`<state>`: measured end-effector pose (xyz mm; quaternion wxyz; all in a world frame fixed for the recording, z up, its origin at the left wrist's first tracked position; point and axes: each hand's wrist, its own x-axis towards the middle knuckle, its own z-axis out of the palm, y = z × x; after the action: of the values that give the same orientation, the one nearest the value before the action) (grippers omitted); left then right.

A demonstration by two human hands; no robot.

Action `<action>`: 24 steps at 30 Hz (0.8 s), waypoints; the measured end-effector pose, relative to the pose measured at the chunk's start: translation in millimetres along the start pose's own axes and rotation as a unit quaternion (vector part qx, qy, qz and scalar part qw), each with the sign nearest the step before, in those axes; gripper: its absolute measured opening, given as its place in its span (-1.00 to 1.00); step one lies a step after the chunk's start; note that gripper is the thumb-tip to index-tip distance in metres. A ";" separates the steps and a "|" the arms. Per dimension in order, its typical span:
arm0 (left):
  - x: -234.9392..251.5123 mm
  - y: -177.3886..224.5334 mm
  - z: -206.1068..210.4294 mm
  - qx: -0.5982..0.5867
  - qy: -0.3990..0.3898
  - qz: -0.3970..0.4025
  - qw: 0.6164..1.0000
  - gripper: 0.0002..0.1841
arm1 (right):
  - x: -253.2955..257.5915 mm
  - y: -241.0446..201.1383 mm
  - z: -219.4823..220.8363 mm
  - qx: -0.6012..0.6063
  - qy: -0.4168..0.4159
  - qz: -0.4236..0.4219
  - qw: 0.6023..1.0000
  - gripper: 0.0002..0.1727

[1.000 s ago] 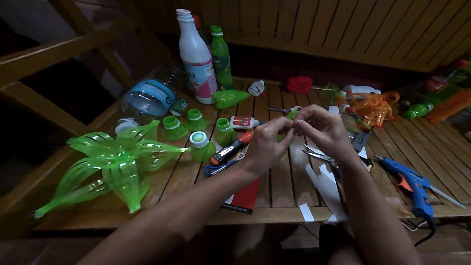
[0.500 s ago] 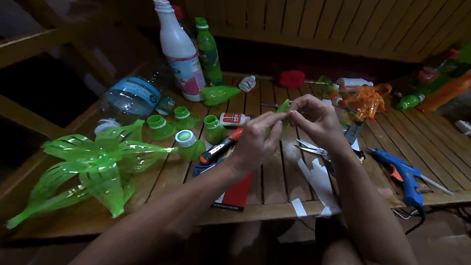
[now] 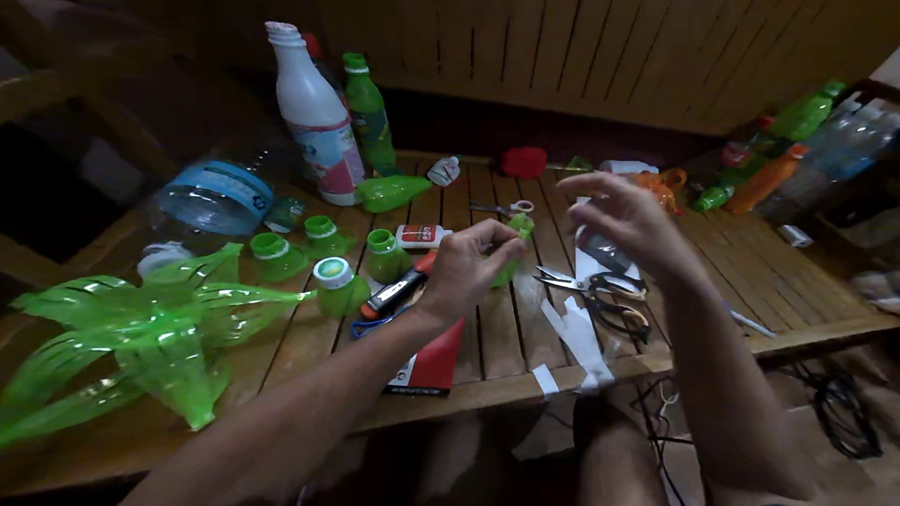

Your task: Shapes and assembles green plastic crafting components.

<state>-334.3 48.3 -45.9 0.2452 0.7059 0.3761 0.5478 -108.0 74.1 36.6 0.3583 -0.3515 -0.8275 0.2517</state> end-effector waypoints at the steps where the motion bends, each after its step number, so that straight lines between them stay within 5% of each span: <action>1: 0.3 0.2 -1.3 0.009 0.000 0.002 1.000 -0.89 | -5.6 -0.8 -16.8 -0.046 0.011 0.014 0.999 -0.66; 5: 0.6 3.6 -4.9 0.050 0.002 0.018 0.999 -0.87 | -44.9 9.7 -41.6 -0.258 -0.112 0.089 0.956 -0.74; 8: 1.0 1.0 -4.6 0.057 -0.003 0.027 0.998 -0.85 | -65.1 20.7 -14.0 -0.356 -0.255 0.223 0.871 -0.44; 10: 1.8 -2.6 -4.1 0.044 -0.012 0.023 0.999 -0.84 | -70.2 24.7 2.5 -0.392 -0.273 0.278 0.833 -0.33; 18: 5.7 3.7 -8.0 -0.038 -0.070 -0.062 0.995 -0.82 | -55.8 23.3 -3.5 -0.322 -0.258 0.343 0.844 -0.26; 24: 6.0 5.5 -8.2 -0.061 -0.082 -0.078 0.992 -0.85 | -81.6 8.2 -27.8 -0.070 -0.154 0.373 0.912 -0.65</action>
<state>-340.0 49.3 -36.0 0.3597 0.7010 0.3745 0.4888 -42.8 21.6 14.3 0.0808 -0.6153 -0.6968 0.3597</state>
